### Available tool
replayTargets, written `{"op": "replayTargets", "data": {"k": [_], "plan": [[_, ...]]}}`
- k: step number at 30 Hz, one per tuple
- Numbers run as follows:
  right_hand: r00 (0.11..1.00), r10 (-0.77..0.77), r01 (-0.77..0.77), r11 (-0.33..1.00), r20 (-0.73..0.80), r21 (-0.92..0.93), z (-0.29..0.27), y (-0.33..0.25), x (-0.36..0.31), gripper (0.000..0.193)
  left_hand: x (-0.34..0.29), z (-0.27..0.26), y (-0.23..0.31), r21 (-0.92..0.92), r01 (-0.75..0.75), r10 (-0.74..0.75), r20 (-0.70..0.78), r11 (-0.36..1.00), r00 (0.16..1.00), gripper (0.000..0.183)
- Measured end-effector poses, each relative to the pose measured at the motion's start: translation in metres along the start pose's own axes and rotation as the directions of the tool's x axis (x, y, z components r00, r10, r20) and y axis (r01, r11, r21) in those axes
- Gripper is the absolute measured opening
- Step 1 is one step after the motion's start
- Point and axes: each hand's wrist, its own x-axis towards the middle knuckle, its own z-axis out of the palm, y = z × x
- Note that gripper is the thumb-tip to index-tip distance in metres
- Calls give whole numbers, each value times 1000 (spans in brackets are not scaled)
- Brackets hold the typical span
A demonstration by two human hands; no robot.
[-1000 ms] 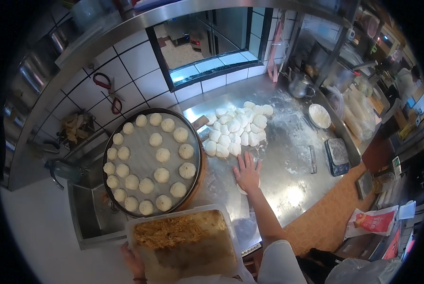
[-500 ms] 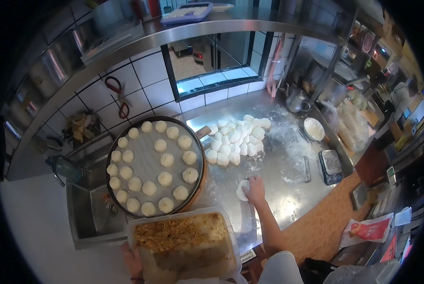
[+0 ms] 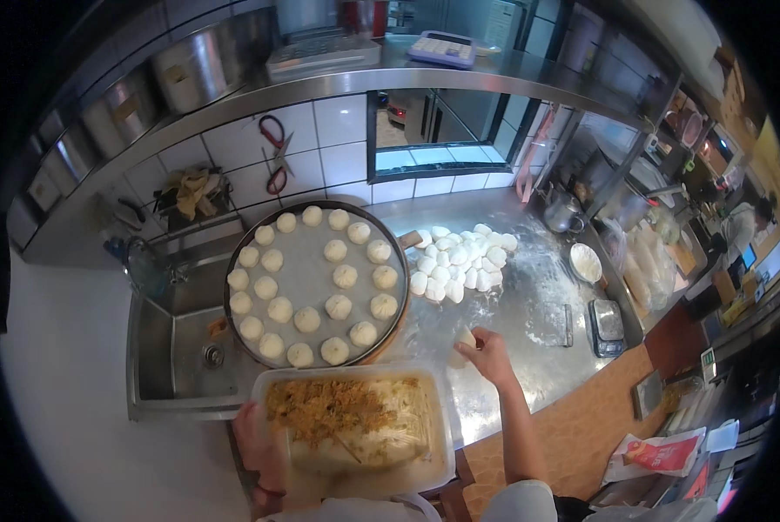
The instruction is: The person fills small dough pieces with a yellow filling, seals them into round buns, and places them on a large round tray. The process is repeated continuously throughout the clip.
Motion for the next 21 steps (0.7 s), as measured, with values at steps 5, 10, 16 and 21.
{"op": "replayTargets", "data": {"k": [5, 10, 16, 21], "plan": [[977, 24, -130, 856, 212, 500, 84, -102, -96, 12, 4, 37, 64, -689, 717, -191, 722, -106, 665, 64], [922, -352, 351, 936, 161, 38, 172, -119, -156, 31, -17, 42, 63, -580, 727, -104, 803, -366, 587, 72], [909, -414, 417, 902, 46, -112, 184, -114, -174, 30, -36, -3, 28, -599, 725, -121, 792, -341, 598, 64], [918, -337, 397, 782, 210, -481, 185, -91, -192, 26, -86, -20, -48, -655, 748, -433, 646, 110, 629, 37]]}}
